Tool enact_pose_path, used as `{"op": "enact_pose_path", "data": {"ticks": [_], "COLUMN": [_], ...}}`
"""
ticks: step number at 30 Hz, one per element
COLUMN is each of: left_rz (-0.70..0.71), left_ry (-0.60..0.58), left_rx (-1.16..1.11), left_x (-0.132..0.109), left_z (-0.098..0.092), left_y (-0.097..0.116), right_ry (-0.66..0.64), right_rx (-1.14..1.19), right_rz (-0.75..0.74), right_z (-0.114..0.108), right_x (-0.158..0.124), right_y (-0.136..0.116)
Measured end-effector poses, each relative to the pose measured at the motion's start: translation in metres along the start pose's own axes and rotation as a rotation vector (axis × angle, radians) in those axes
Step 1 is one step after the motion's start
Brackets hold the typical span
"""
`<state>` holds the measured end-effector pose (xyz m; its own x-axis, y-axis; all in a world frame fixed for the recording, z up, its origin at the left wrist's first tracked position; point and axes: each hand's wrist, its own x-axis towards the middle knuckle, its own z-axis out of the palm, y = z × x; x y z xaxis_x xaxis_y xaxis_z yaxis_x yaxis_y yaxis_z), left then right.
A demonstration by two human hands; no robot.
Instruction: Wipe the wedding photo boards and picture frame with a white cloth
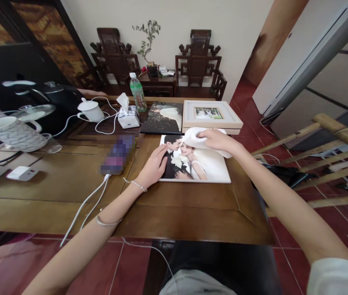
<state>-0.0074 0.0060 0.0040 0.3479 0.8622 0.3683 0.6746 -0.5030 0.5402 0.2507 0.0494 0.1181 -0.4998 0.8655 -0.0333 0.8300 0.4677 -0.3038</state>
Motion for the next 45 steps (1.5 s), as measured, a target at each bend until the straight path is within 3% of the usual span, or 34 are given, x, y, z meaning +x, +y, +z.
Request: {"op": "enact_pose_path", "data": {"ticks": [5,7,14,17,20,30,35,40,45], "left_rz": [0.002,0.005,0.000,0.012,0.021,0.018,0.025,0.024,0.024], "left_ry": [-0.001,0.001,0.000,0.003,0.005,0.010,0.012,0.007,0.006], "left_rx": [0.007,0.011,0.019,0.020,0.015,0.024,0.027,0.032,0.023], "left_x": [0.000,-0.001,-0.001,-0.001,-0.001,0.001,0.001,0.000,0.000], "left_z": [-0.001,-0.001,-0.002,-0.001,-0.002,0.001,0.002,0.001,0.001], "left_y": [0.001,0.001,0.002,0.001,-0.001,-0.005,-0.007,-0.005,-0.002], "right_ry": [0.092,0.100,-0.079,-0.116,-0.116,-0.021,0.010,0.073,0.009], "right_rx": [-0.027,-0.042,-0.088,-0.076,-0.084,-0.080,-0.080,-0.099,-0.136], "right_rz": [0.046,0.031,-0.054,-0.063,-0.040,-0.118,-0.112,-0.066,-0.050], "right_z": [0.010,0.018,0.032,0.033,0.030,0.006,0.002,0.011,0.023], "right_x": [-0.036,-0.056,-0.140,-0.157,-0.149,-0.053,-0.026,-0.035,-0.084], "right_y": [0.019,0.011,-0.044,-0.054,-0.048,0.020,0.035,0.031,0.002]}}
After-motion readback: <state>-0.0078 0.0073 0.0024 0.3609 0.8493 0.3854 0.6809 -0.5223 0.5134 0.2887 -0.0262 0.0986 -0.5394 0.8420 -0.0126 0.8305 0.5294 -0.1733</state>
